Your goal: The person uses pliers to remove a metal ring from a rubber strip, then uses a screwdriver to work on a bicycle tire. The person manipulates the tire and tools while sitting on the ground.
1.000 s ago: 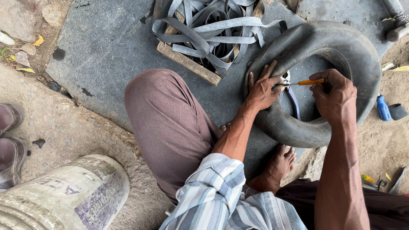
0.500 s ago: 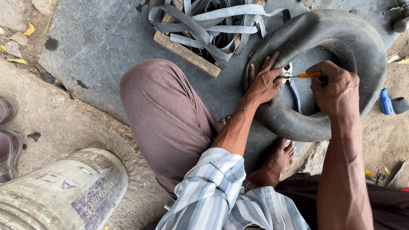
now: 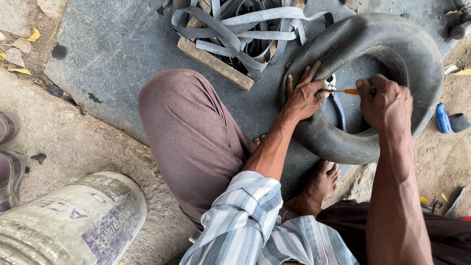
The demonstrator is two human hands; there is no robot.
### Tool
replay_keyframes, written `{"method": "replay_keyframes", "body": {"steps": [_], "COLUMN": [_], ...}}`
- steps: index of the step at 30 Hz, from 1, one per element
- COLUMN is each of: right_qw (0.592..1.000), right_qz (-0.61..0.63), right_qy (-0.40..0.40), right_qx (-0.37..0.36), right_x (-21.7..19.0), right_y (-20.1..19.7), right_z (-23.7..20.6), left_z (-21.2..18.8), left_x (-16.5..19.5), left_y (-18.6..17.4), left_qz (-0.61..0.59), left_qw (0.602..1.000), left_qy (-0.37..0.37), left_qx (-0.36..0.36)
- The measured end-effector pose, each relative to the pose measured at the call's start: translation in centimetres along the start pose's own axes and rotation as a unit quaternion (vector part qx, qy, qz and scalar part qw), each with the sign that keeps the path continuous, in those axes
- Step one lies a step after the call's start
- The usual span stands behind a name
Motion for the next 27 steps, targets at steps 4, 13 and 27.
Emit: {"method": "replay_keyframes", "body": {"steps": [4,13,27], "right_qw": [0.985,0.983,0.991], "right_qz": [0.093,0.097,0.121], "right_qy": [-0.125,-0.135,-0.053], "right_qx": [0.069,0.071,0.009], "right_x": [-0.3,1.0,0.7], "right_y": [1.1,1.7,0.4], "right_z": [0.4,0.8,0.3], "left_z": [0.0,-0.1,-0.2], "left_x": [-0.1,-0.1,-0.1], "left_y": [0.0,0.0,0.1], "left_qz": [0.004,-0.004,-0.003], "left_qw": [1.0,1.0,1.0], "left_qy": [0.004,-0.003,0.008], "left_qx": [0.005,-0.008,0.006]}}
Point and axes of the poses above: each hand's wrist, its own z-axis towards the middle knuckle, its own y-axis out of the palm, x = y × z, the point moved 5 cm from there along z, towards the middle knuckle, and after that the axes turned 4 degrees about -x, right-handed, at the moved point
